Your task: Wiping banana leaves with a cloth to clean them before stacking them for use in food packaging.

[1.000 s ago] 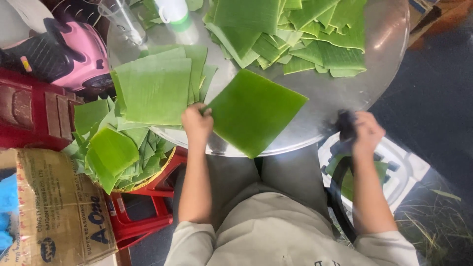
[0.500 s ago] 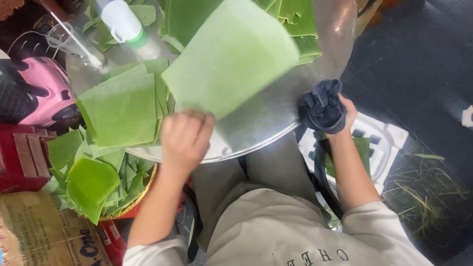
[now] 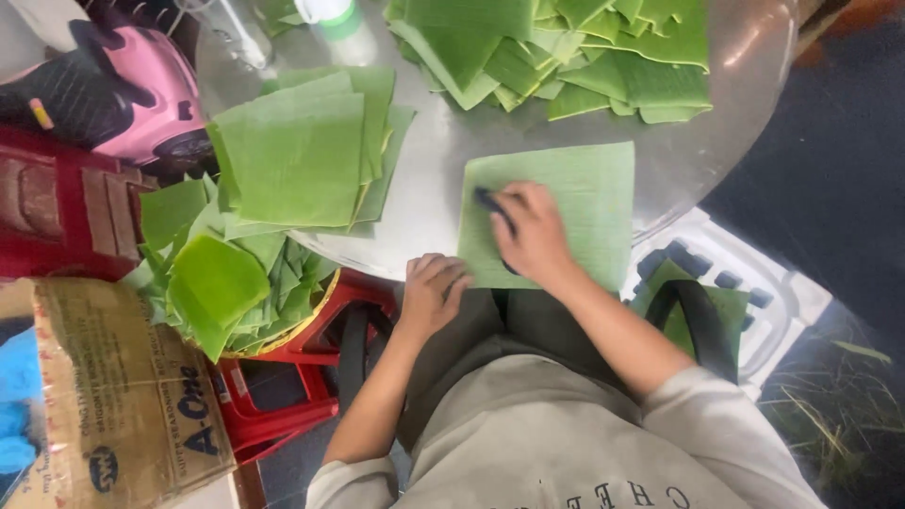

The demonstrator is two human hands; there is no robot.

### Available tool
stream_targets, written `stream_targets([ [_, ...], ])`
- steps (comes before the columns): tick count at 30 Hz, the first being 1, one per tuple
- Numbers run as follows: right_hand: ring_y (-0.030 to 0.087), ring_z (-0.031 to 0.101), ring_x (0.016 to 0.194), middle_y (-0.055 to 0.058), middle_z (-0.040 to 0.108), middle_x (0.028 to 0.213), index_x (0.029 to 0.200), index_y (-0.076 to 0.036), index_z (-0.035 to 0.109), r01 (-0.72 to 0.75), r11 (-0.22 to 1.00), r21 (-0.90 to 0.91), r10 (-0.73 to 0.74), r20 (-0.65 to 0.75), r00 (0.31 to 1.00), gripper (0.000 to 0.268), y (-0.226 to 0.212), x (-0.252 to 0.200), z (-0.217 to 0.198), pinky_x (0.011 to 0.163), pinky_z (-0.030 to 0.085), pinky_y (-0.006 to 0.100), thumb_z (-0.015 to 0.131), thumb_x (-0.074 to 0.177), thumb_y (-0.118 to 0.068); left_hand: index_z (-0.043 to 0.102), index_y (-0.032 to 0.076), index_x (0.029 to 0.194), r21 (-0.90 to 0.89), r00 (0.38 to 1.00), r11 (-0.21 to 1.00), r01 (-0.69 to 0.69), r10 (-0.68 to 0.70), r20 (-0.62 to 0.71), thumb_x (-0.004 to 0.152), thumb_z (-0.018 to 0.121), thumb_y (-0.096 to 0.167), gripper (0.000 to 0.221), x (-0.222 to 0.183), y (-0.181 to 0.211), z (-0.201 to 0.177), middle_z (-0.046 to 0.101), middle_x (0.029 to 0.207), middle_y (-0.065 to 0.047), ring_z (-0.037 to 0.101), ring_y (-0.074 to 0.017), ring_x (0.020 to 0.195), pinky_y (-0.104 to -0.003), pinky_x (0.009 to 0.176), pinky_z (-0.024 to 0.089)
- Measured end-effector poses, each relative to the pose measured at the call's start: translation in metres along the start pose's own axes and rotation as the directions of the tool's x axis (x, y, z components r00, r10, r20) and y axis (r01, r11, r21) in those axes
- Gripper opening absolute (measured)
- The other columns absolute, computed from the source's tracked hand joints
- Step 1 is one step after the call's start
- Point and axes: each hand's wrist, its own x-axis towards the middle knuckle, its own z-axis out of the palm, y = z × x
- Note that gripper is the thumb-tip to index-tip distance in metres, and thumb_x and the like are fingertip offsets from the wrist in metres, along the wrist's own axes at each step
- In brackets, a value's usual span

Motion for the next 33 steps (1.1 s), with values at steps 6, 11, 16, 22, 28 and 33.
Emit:
stream_targets([
  [6,0.025,0.054,0.093,0.002,0.056,0.104,0.108,-0.014,0.073,0.299,0.889,-0.347,-0.185,0.326,0.927,0.020,0.044,0.024,0.066,0.076,0.042,0.039,0.068,0.091,-0.021,0.070,0.008,0.127,0.107,0.976,0.994,0.033,-0.056,0.213,0.084,0.077,0.041,0.054,0.040,-0.019,-0.012,0.066,0.138,-0.013,0.054,-0.0333,0.135,-0.056,0.106,0.040],
  [11,0.027,0.052,0.096,0.004,0.057,0.109,0.109,-0.011,0.073,0.431,0.891,-0.140,-0.305,0.518,0.799,0.027,0.037,0.062,0.073,0.080,0.040,0.040,0.068,0.093,-0.032,0.072,0.013,0.125,0.245,0.950,0.968,0.051,-0.122,0.287,0.084,0.073,0.054,0.058,0.042,-0.022,-0.017,0.068,0.136,-0.010,0.052,-0.0293,0.138,-0.056,0.111,0.034],
  [16,0.028,0.051,0.110,0.002,0.058,0.122,0.127,-0.025,0.071,0.152,0.911,-0.383,0.107,0.577,0.810,0.035,0.013,0.065,0.077,0.088,0.041,0.047,0.051,0.103,-0.040,0.078,0.015,0.109,0.286,0.968,0.957,0.041,-0.109,0.226,0.083,0.077,0.049,0.043,0.027,-0.041,0.007,0.072,0.123,-0.004,0.056,-0.0272,0.130,-0.055,0.109,0.037],
  [22,0.031,0.046,0.111,0.006,0.051,0.129,0.145,-0.033,0.060,0.300,0.873,-0.385,-0.009,0.601,0.799,0.047,0.007,0.082,0.102,0.085,0.035,0.047,0.054,0.099,-0.023,0.080,0.021,0.098,0.277,0.965,0.954,0.115,-0.174,0.196,0.067,0.087,0.051,0.043,0.037,-0.043,0.007,0.075,0.112,0.002,0.056,-0.0223,0.124,-0.053,0.110,0.035],
  [28,0.030,0.042,0.116,0.004,0.049,0.133,0.144,-0.034,0.058,0.139,0.865,-0.483,0.199,0.583,0.788,0.048,0.033,0.093,0.121,0.087,0.034,0.049,0.053,0.096,-0.032,0.080,0.021,0.098,0.271,0.961,0.950,0.153,-0.208,0.184,0.066,0.089,0.049,0.043,0.034,-0.044,0.013,0.075,0.110,0.003,0.056,-0.0203,0.120,-0.051,0.108,0.036],
  [33,0.029,0.042,0.116,0.003,0.048,0.135,0.138,-0.032,0.063,0.272,0.881,-0.387,0.031,0.620,0.784,0.046,0.026,0.088,0.111,0.086,0.034,0.047,0.051,0.094,-0.020,0.080,0.018,0.094,0.224,0.966,0.963,0.152,-0.193,0.173,0.071,0.086,0.047,0.037,0.036,-0.044,0.006,0.075,0.107,0.000,0.058,-0.0222,0.115,-0.052,0.106,0.038],
])
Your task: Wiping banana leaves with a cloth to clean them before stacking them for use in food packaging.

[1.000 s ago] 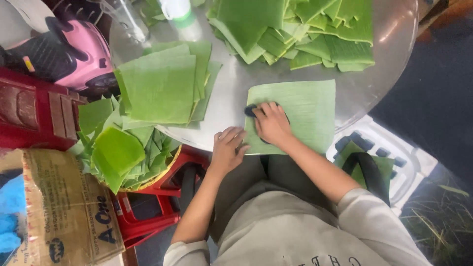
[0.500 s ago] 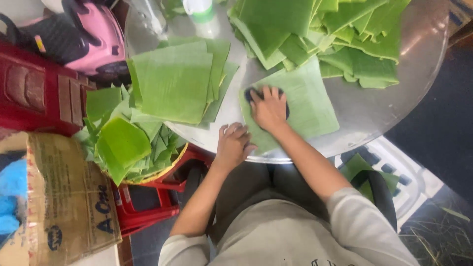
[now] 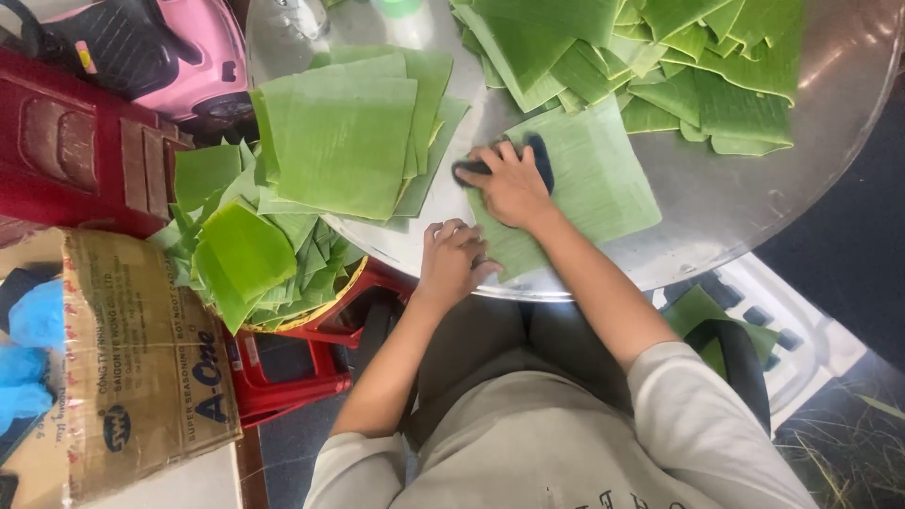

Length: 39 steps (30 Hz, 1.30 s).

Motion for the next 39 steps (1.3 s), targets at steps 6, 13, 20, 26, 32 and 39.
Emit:
stream_targets([
  [6,0.024,0.045,0.115,-0.006,0.054,0.122,0.106,-0.033,0.076,0.084,0.991,0.105,-0.062,-0.198,0.978,0.029,0.009,-0.004,0.018,0.086,0.034,0.043,0.058,0.090,-0.016,0.071,0.017,0.102,-0.153,0.986,0.978,0.143,-0.155,-0.068,0.076,0.083,0.024,0.029,0.053,-0.045,0.000,0.070,0.111,-0.004,0.059,-0.0295,0.114,-0.053,0.094,0.046],
  [13,0.034,0.033,0.134,0.012,0.036,0.152,0.150,-0.016,0.052,-0.325,0.945,0.028,0.322,0.072,0.944,0.058,-0.012,0.003,-0.008,0.094,0.036,0.051,0.056,0.094,-0.029,0.031,0.025,0.155,-0.100,0.953,0.962,0.255,-0.233,0.196,0.085,0.083,0.023,0.087,0.088,-0.016,-0.059,0.045,0.160,-0.010,0.035,-0.0336,0.147,-0.063,0.108,0.034],
  [20,0.033,0.038,0.131,0.006,0.037,0.156,0.145,-0.030,0.061,-0.108,0.993,0.048,0.107,0.013,0.994,0.052,0.006,-0.002,-0.003,0.092,0.033,0.052,0.058,0.094,-0.019,0.028,0.019,0.159,-0.131,0.948,0.954,0.271,-0.240,0.209,0.081,0.088,0.033,0.099,0.087,-0.037,-0.042,0.066,0.140,-0.006,0.044,-0.0337,0.143,-0.064,0.111,0.031],
  [26,0.029,0.043,0.133,-0.005,0.052,0.145,0.108,-0.039,0.078,0.209,0.959,0.190,-0.183,-0.144,0.973,0.041,0.029,-0.029,0.012,0.096,0.036,0.049,0.061,0.086,-0.009,0.022,0.018,0.159,-0.158,0.900,0.917,0.366,-0.306,0.309,0.083,0.086,0.031,0.100,0.093,-0.043,-0.045,0.065,0.142,-0.004,0.039,-0.0298,0.147,-0.062,0.113,0.028],
  [32,0.026,0.045,0.132,-0.006,0.058,0.141,0.097,-0.038,0.081,0.327,0.894,0.308,-0.289,-0.163,0.943,0.041,0.025,-0.067,0.010,0.098,0.031,0.045,0.063,0.082,-0.004,0.020,0.021,0.161,-0.106,0.862,0.913,0.393,-0.326,0.388,0.096,0.068,0.015,0.082,0.095,-0.046,-0.043,0.062,0.145,0.005,0.035,-0.0250,0.150,-0.060,0.114,0.026],
  [39,0.025,0.045,0.131,-0.007,0.061,0.137,0.085,-0.035,0.082,0.308,0.880,0.361,-0.287,-0.114,0.951,0.040,0.021,-0.091,0.002,0.099,0.031,0.045,0.066,0.080,0.001,0.043,0.024,0.154,0.023,0.858,0.932,0.361,-0.342,0.383,0.079,0.086,0.042,0.089,0.088,-0.024,-0.042,0.055,0.152,0.000,0.028,-0.0283,0.152,-0.067,0.117,0.017],
])
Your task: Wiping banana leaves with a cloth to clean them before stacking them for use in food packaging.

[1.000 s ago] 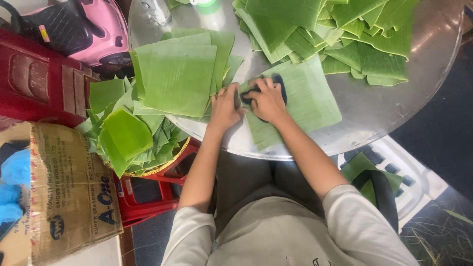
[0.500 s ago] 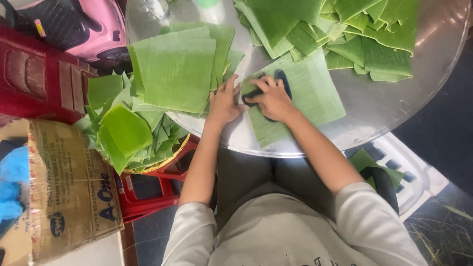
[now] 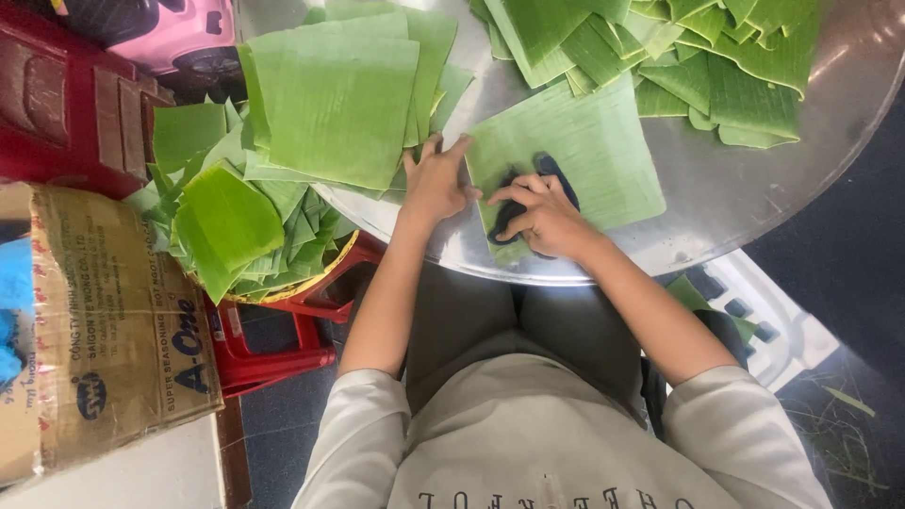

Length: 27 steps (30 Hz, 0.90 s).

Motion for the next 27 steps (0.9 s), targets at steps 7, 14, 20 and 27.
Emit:
stream_targets([
  [7,0.033,0.038,0.134,0.002,0.037,0.156,0.134,-0.037,0.068,-0.366,0.898,-0.245,0.377,-0.003,0.926,0.054,-0.012,0.023,-0.009,0.095,0.035,0.053,0.056,0.088,-0.011,0.039,0.019,0.158,-0.034,1.000,0.999,-0.002,0.002,0.003,0.086,0.080,0.017,0.083,-0.007,0.007,-0.008,0.055,0.153,-0.004,0.029,-0.0299,0.152,-0.072,0.117,0.011],
  [14,0.039,0.041,0.128,0.008,0.039,0.152,0.141,-0.031,0.063,-0.348,0.876,-0.334,0.380,0.033,0.924,0.060,-0.019,0.037,-0.007,0.090,0.037,0.055,0.062,0.085,-0.009,0.052,0.022,0.151,-0.124,0.999,0.992,-0.038,0.037,-0.008,0.087,0.076,0.012,0.069,-0.011,0.003,-0.016,0.052,0.155,-0.003,0.027,-0.0313,0.153,-0.074,0.116,0.010],
  [20,0.031,0.059,0.120,0.006,0.065,0.118,0.097,-0.022,0.079,-0.042,0.999,0.020,0.045,-0.189,0.981,0.027,0.040,0.063,0.008,0.102,0.037,0.047,0.057,0.092,-0.007,0.053,0.019,0.149,-0.182,0.995,0.979,-0.096,0.090,-0.039,0.093,0.070,0.014,0.060,-0.008,-0.009,-0.007,0.047,0.159,0.000,0.026,-0.0306,0.153,-0.075,0.117,0.009],
  [27,0.032,0.042,0.130,0.009,0.053,0.135,0.141,-0.013,0.061,-0.391,0.845,-0.365,0.350,-0.174,0.920,0.044,0.018,0.106,0.034,0.098,0.035,0.057,0.056,0.102,-0.033,-0.013,0.005,0.162,-0.321,0.997,0.947,-0.034,0.008,-0.082,0.091,0.053,-0.013,0.099,-0.018,0.004,-0.021,0.057,0.152,-0.011,0.032,-0.0350,0.151,-0.070,0.119,0.009],
])
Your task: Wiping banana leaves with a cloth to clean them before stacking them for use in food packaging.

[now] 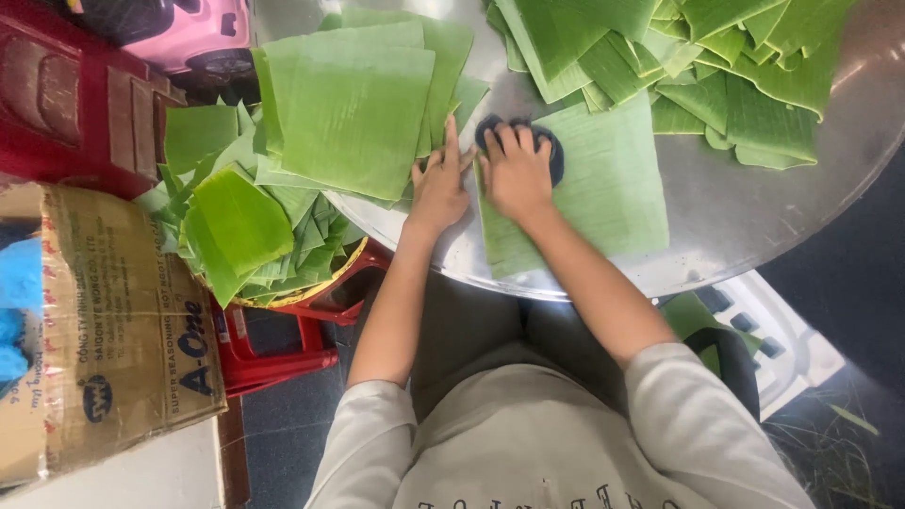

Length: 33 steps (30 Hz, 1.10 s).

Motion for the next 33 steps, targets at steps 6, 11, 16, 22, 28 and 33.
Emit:
stream_targets([
  [6,0.023,0.051,0.121,-0.003,0.062,0.121,0.110,-0.017,0.072,0.249,0.962,0.115,-0.243,-0.061,0.968,0.021,0.011,-0.050,-0.019,0.095,0.036,0.049,0.057,0.102,-0.030,-0.006,0.009,0.163,0.090,0.999,0.995,-0.030,0.032,-0.017,0.088,0.060,-0.009,0.102,0.010,-0.022,0.014,0.061,0.149,-0.006,0.035,-0.0349,0.148,-0.075,0.115,0.015],
  [11,0.022,0.057,0.107,-0.004,0.068,0.112,0.098,-0.017,0.076,0.365,0.883,0.295,-0.344,-0.122,0.931,0.017,0.025,-0.079,-0.031,0.082,0.036,0.040,0.062,0.100,-0.026,0.018,0.016,0.165,0.132,0.998,0.991,-0.039,0.044,-0.038,0.092,0.058,-0.002,0.085,0.015,-0.026,0.020,0.061,0.148,-0.001,0.036,-0.0309,0.148,-0.074,0.115,0.014],
  [16,0.021,0.058,0.096,-0.004,0.068,0.097,0.092,-0.019,0.079,0.325,0.864,0.385,-0.317,-0.084,0.945,0.006,0.034,-0.090,-0.032,0.079,0.041,0.037,0.075,0.091,-0.024,0.026,0.029,0.163,0.324,0.984,0.943,-0.076,0.018,0.177,0.071,0.071,0.084,0.116,0.005,-0.013,0.008,0.030,0.168,0.000,0.015,-0.0317,0.157,-0.074,0.118,0.006],
  [22,0.022,0.054,0.098,-0.004,0.066,0.105,0.097,-0.023,0.080,0.375,0.871,0.318,-0.347,-0.142,0.927,0.012,0.026,-0.096,-0.047,0.080,0.037,0.038,0.072,0.089,-0.018,0.007,0.013,0.166,0.524,0.949,0.846,-0.101,-0.076,0.306,0.059,0.085,0.073,0.145,-0.042,0.034,0.002,-0.005,0.173,-0.015,-0.009,-0.0375,0.158,-0.074,0.119,-0.005],
  [28,0.021,0.053,0.111,-0.007,0.066,0.113,0.096,-0.028,0.080,0.470,0.829,0.301,-0.466,-0.092,0.880,0.018,0.027,-0.110,-0.043,0.089,0.035,0.041,0.072,0.081,-0.022,0.003,0.017,0.166,0.503,0.937,0.864,-0.005,-0.172,0.303,0.059,0.085,0.076,0.147,-0.043,0.029,0.007,-0.011,0.171,-0.019,-0.012,-0.0362,0.157,-0.074,0.118,-0.003],
  [33,0.022,0.055,0.109,-0.006,0.068,0.110,0.100,-0.030,0.080,0.468,0.814,0.345,-0.475,-0.069,0.877,0.025,0.040,-0.134,-0.052,0.088,0.036,0.042,0.065,0.086,-0.016,0.003,0.014,0.166,0.495,0.927,0.869,0.006,-0.191,0.323,0.057,0.086,0.076,0.150,-0.040,0.025,0.013,-0.011,0.170,-0.021,-0.013,-0.0392,0.157,-0.076,0.117,-0.002],
])
